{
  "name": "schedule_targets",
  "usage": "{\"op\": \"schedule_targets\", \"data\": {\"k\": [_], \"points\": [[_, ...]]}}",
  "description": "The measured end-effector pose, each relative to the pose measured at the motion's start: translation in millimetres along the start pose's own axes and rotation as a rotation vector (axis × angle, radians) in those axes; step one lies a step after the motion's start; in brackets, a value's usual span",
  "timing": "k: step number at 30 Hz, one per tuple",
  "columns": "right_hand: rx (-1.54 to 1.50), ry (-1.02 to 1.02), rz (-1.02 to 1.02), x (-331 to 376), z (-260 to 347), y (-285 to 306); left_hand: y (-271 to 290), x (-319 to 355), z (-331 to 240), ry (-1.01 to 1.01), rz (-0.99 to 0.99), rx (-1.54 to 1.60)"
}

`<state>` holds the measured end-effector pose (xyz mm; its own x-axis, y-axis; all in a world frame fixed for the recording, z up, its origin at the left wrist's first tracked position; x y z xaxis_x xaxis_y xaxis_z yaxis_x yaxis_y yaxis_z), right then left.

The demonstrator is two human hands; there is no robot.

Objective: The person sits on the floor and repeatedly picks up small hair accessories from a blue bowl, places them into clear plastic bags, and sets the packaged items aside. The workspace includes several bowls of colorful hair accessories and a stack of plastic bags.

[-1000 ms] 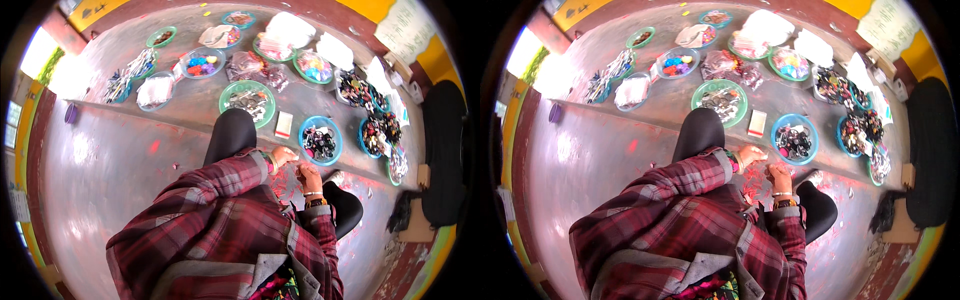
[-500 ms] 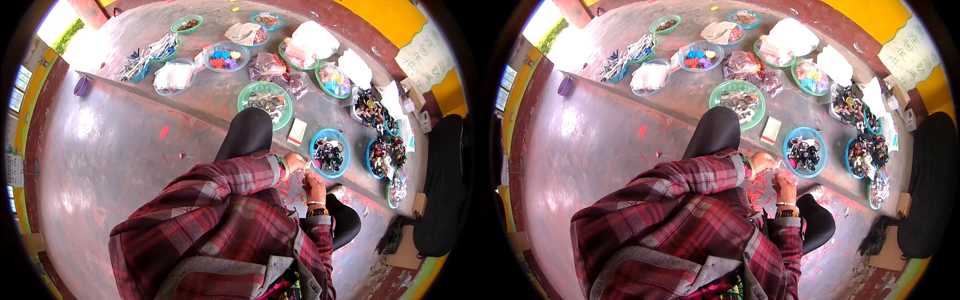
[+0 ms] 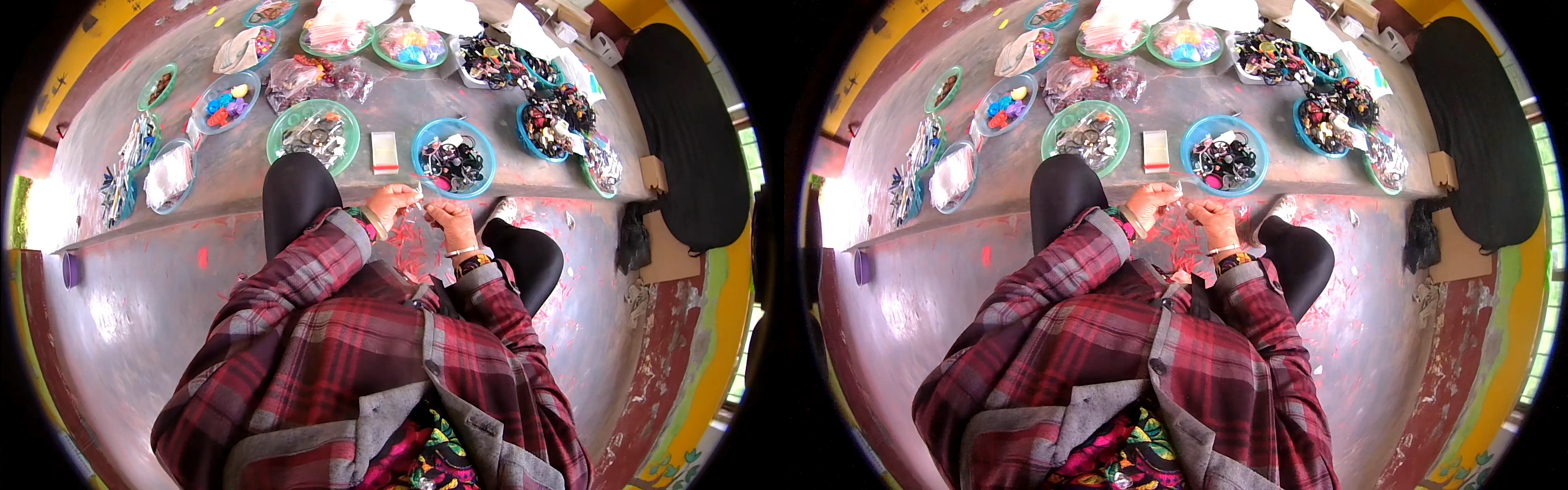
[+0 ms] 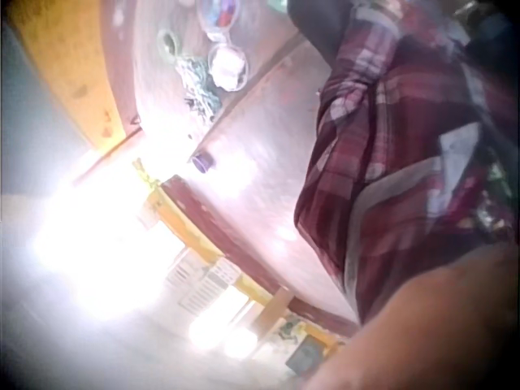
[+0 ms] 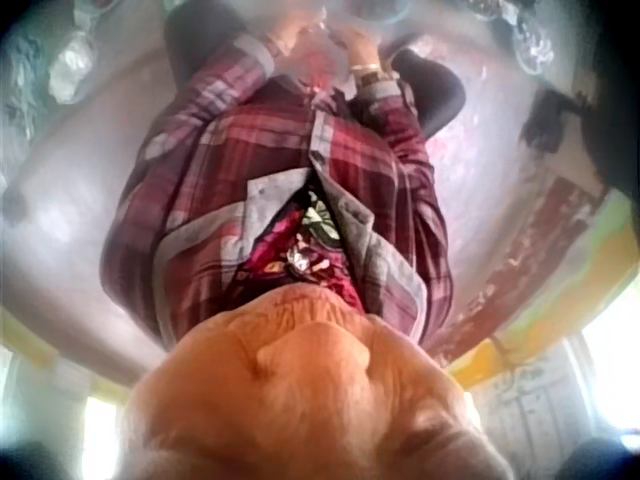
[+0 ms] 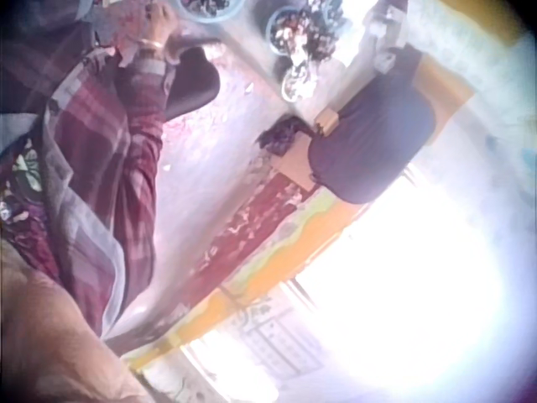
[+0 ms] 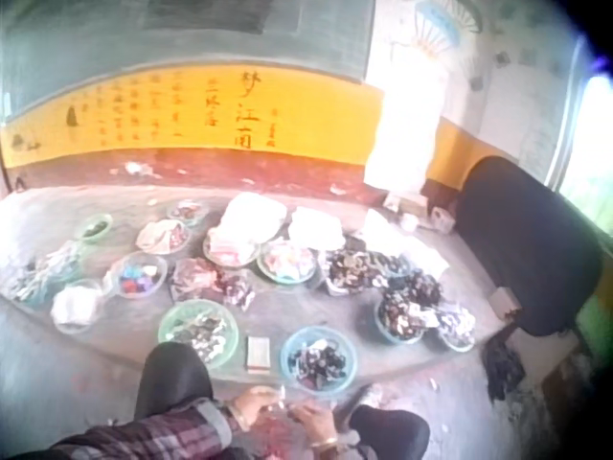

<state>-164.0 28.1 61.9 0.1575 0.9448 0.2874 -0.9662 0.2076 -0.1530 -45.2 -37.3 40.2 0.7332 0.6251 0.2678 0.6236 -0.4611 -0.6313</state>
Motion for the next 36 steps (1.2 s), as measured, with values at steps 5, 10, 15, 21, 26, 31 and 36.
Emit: {"op": "schedule_targets", "data": {"k": [5, 10, 15, 21, 26, 31, 36], "points": [[-0.032, 0.013, -0.001, 1.5, 4.5, -2.9, 2.3, 2.1, 0.3, 0.006, 0.001, 0.013], [0.039, -0.002, 0.011, 2.3, 6.0, -2.9, -2.1, -1.5, 1.9, -0.008, 0.047, 0.006], [0.056, -0.041, 0.05, 2.2, 4.4, -4.7, -10.0, 2.3, -8.5, 0.007, 0.011, -0.089], [0.07, -0.043, 0.07, -0.4, -1.5, -5.7, -0.9, 0.2, -4.9, -0.018, -0.03, -0.134], [0.09, -0.094, 0.08, -0.8, -8.6, -3.9, -2.4, 0.4, -5.5, -0.033, -0.045, -0.176], [0.146, -0.094, 0.099, 1.4, -3.2, -7.5, -6.8, 4.3, -11.6, -0.074, -0.066, -0.236], [0.144, -0.103, 0.11, 1.8, -2.8, -8.2, -10.2, 4.1, -13.0, -0.096, -0.038, -0.25]]}}
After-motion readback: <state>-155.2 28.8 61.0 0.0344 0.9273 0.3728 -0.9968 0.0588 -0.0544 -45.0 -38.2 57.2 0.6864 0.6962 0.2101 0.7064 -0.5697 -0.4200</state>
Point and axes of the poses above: each hand's wrist, its own x-axis away from the middle knuckle, its own y-axis out of the back of the hand, z = x × y, the point moved 7 cm from there along -x, towards the middle knuckle, and after that the axes turned 5 degrees about z, right-handed, at the moved point
